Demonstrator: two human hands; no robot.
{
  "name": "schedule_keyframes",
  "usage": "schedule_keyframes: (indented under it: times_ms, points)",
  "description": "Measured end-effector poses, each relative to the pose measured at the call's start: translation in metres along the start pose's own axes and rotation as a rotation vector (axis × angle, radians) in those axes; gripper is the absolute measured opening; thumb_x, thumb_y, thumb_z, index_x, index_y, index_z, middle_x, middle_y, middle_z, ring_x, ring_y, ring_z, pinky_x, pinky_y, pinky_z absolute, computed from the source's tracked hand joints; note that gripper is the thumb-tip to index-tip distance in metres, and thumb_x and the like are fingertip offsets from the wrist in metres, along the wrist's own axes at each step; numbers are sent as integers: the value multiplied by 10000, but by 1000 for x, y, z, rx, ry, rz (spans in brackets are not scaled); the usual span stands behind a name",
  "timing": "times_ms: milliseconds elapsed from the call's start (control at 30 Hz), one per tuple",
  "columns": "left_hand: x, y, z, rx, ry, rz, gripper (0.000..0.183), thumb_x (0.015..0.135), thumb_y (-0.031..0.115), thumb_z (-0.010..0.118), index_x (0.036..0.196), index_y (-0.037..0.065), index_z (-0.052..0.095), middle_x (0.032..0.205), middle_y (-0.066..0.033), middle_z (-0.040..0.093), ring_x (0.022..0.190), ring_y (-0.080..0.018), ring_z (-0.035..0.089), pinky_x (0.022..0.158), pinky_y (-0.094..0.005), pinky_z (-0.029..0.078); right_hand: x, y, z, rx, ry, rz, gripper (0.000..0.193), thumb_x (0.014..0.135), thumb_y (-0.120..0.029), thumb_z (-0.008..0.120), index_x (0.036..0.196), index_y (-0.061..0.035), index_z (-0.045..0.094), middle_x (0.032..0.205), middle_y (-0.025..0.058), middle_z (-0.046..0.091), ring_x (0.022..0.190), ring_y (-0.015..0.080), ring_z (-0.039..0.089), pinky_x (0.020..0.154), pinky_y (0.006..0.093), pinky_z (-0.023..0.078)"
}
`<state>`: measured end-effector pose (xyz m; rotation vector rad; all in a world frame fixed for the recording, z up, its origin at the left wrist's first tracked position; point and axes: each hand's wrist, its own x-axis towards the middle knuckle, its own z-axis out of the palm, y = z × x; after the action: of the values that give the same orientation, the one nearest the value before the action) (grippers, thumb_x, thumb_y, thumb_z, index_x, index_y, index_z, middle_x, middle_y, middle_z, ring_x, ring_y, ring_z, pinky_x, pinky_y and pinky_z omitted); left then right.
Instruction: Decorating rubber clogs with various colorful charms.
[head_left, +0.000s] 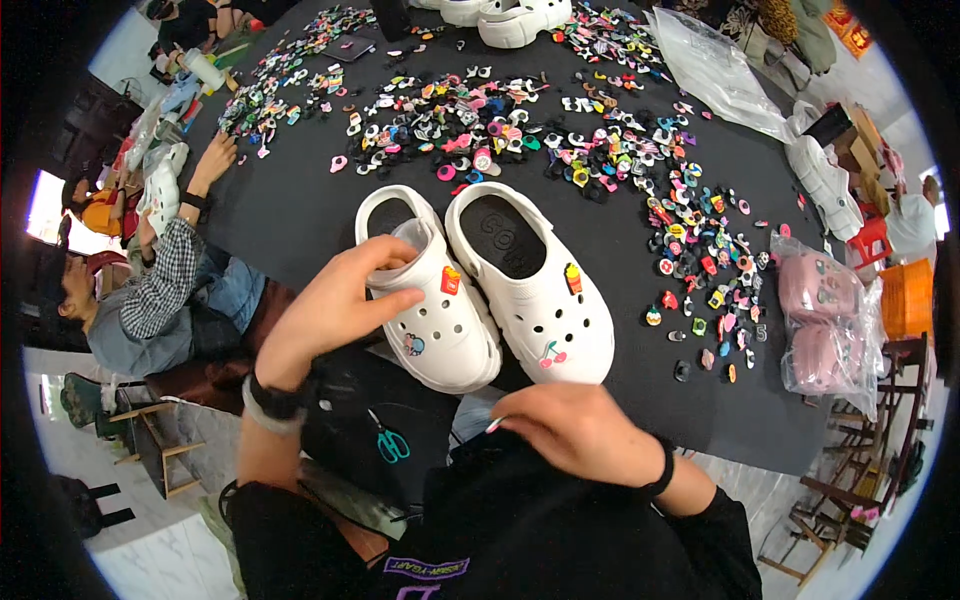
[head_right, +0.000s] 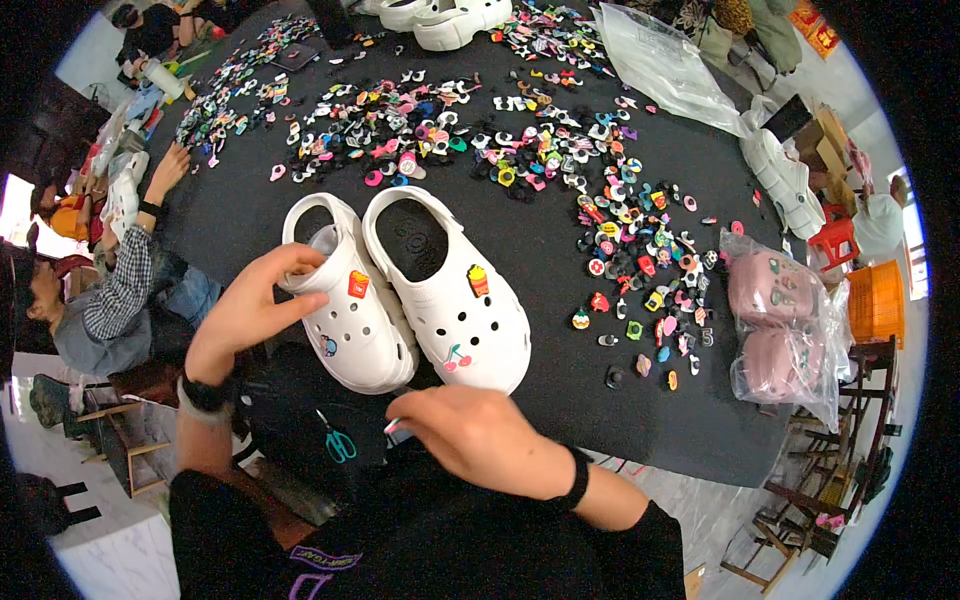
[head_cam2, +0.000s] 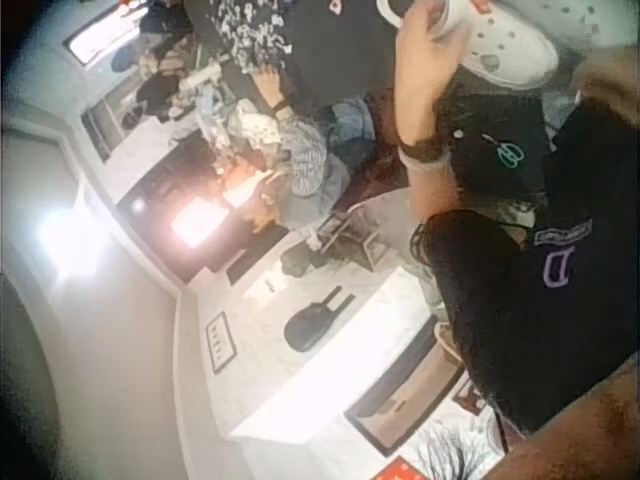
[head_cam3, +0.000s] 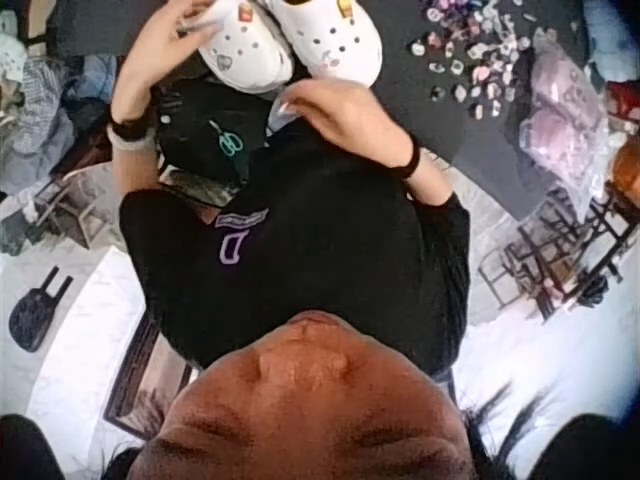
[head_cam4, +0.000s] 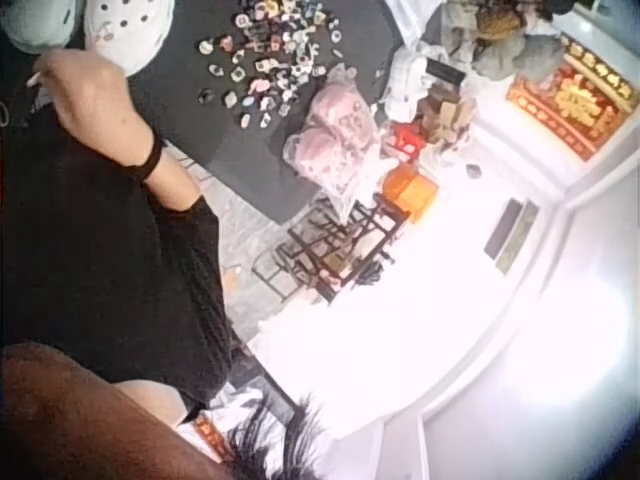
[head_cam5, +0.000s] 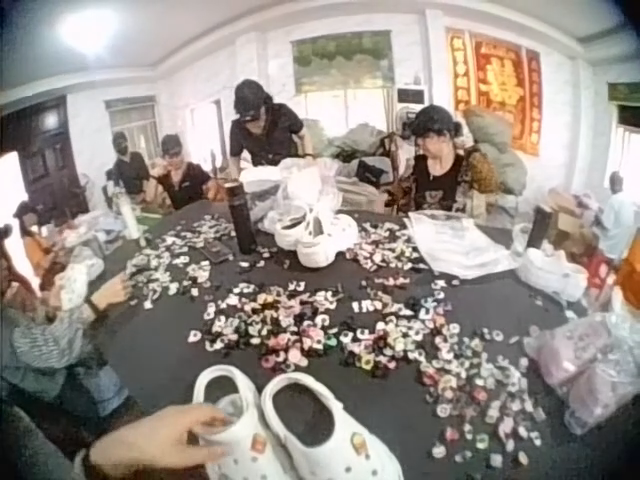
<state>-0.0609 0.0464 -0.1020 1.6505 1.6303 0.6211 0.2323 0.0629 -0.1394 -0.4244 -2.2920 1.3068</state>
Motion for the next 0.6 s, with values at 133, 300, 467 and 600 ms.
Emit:
schedule_keyframes:
  times_ms: [133, 300, 467, 600]
  points:
    - [32, -15, -17, -22, -411, -143, 369, 802, 190, 775, 1062, -36, 642, 916, -77, 697, 842, -121, 632, 774, -293, 506, -6, 1, 24, 107, -109, 21, 139, 881, -65, 617, 1015, -46, 588, 856, 111, 617, 771, 298, 645, 669, 385, 518]
    - [57, -12, -22, -91, -696, -159, 472, 814, 291, 768, 1138, -28, 639, 1039, -115, 706, 937, -153, 665, 824, -303, 528, -1, 9, 28, 268, -133, 106, 118, 907, -72, 601, 1023, -51, 594, 921, 109, 588, 805, 284, 620, 675, 367, 507]
    - [54, -18, -22, -90, -683, -91, 493, 815, 308, 759, 1151, -28, 626, 1055, -138, 699, 969, -189, 663, 842, -322, 518, 6, 14, 27, 345, -123, 177, 141, 899, -52, 611, 1040, -55, 612, 943, 96, 594, 808, 246, 610, 688, 333, 497]
    - [59, -13, -30, 144, -691, -27, 532, 795, 322, 780, 1156, -32, 613, 1074, -147, 693, 994, -202, 658, 853, -340, 509, 5, 19, 34, 317, -78, 152, 160, 893, -30, 617, 1053, -48, 614, 966, 91, 603, 837, 233, 606, 746, 327, 491]
